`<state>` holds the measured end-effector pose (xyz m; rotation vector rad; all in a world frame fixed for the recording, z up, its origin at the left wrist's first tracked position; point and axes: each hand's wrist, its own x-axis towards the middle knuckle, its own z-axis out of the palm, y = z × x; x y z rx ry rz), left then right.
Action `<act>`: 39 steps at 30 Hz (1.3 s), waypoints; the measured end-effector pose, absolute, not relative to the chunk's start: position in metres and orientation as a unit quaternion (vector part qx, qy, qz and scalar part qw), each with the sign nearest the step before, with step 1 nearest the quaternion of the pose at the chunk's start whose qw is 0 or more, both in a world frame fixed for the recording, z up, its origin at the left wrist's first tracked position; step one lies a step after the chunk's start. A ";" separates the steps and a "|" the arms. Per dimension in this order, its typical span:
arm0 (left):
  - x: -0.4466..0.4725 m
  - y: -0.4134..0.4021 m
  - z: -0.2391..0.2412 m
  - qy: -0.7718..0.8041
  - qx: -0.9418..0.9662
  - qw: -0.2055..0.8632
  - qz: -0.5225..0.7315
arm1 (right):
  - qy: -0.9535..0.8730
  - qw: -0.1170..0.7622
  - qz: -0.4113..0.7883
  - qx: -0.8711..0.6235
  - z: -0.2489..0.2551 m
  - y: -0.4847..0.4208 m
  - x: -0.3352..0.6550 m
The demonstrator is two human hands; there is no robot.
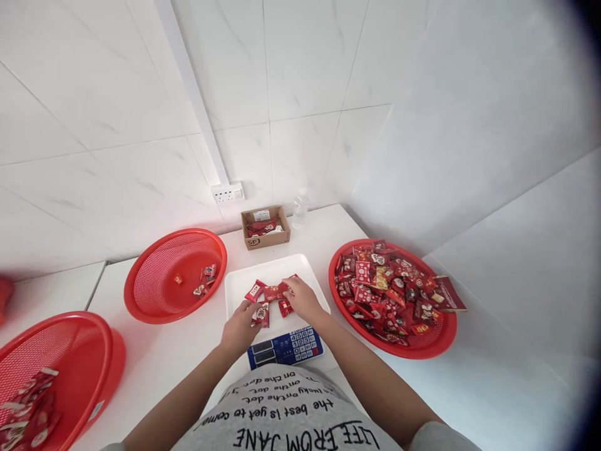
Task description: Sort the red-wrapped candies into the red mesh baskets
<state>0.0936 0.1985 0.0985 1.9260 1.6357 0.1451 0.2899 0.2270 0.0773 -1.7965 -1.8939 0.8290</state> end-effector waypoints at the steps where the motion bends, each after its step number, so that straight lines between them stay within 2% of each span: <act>1: 0.094 0.199 0.098 0.611 0.735 0.292 0.042 | -0.691 0.192 0.289 -0.633 0.076 0.226 0.289; 5: 0.097 0.203 0.093 0.596 0.755 0.272 0.017 | -0.724 0.169 0.276 -0.609 0.073 0.222 0.287; 13: 0.101 0.203 0.089 0.592 0.760 0.270 0.015 | -0.707 0.178 0.268 -0.630 0.076 0.216 0.300; 26: 0.101 0.195 0.089 0.591 0.760 0.269 0.004 | -0.714 0.061 0.209 -0.665 0.077 0.187 0.292; 33: 0.092 0.220 0.097 0.624 0.749 0.213 0.064 | -0.667 0.131 0.213 -0.702 0.078 0.208 0.306; 39: 0.090 0.253 0.097 0.606 0.775 0.180 -0.022 | -0.713 0.080 0.175 -0.675 0.080 0.231 0.314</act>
